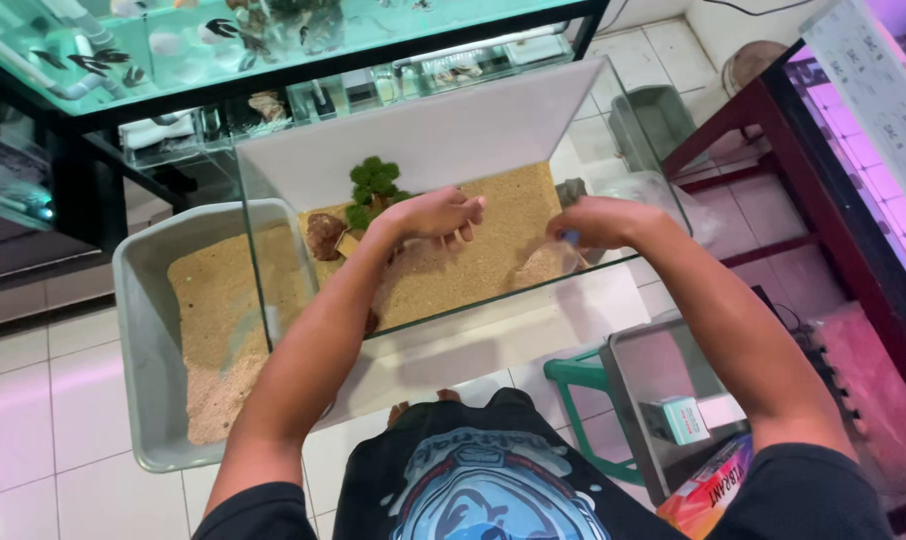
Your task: The person prepares a small glass terrarium by scooping sand from a bin into the tank and smoothing it by hand.
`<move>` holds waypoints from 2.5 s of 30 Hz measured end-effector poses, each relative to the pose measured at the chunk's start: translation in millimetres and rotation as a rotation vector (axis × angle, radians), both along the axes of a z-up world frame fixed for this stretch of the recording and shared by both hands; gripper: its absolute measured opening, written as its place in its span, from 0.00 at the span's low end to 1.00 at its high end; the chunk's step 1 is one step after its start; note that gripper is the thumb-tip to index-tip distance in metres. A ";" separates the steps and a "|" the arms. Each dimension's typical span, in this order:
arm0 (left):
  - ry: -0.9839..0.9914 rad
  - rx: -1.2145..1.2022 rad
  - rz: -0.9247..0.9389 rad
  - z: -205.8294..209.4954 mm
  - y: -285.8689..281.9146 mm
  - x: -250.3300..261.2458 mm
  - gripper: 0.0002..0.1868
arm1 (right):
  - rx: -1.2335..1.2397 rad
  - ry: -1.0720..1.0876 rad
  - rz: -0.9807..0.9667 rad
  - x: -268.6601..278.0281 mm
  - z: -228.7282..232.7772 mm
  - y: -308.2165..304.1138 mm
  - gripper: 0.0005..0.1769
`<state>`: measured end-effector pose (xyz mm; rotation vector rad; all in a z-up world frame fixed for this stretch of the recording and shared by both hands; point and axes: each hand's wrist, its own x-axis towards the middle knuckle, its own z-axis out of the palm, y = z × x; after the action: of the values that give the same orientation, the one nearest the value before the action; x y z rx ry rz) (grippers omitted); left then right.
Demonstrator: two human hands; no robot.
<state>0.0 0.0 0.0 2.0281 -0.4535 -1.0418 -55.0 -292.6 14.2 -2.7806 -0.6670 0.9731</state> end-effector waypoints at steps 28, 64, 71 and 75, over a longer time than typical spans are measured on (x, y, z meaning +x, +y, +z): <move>-0.015 0.023 -0.026 4.9 3.1 0.6 0.32 | -0.255 -0.182 -0.046 23.0 5.4 -33.7 0.19; -0.177 -0.121 -0.029 9.6 4.0 7.0 0.31 | -0.202 -1.048 0.304 23.9 -29.8 -25.7 0.16; -0.352 -0.199 0.134 45.0 11.6 0.5 0.30 | 0.376 -0.592 -0.219 -30.3 41.4 45.5 0.24; -0.220 -0.245 0.365 46.4 17.6 0.3 0.26 | 0.588 -0.661 -0.356 -47.4 59.4 92.6 0.24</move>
<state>0.3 17.6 46.4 1.9176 -0.2909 -0.5192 -102.3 -200.0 73.6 -2.4950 -0.3944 -0.2114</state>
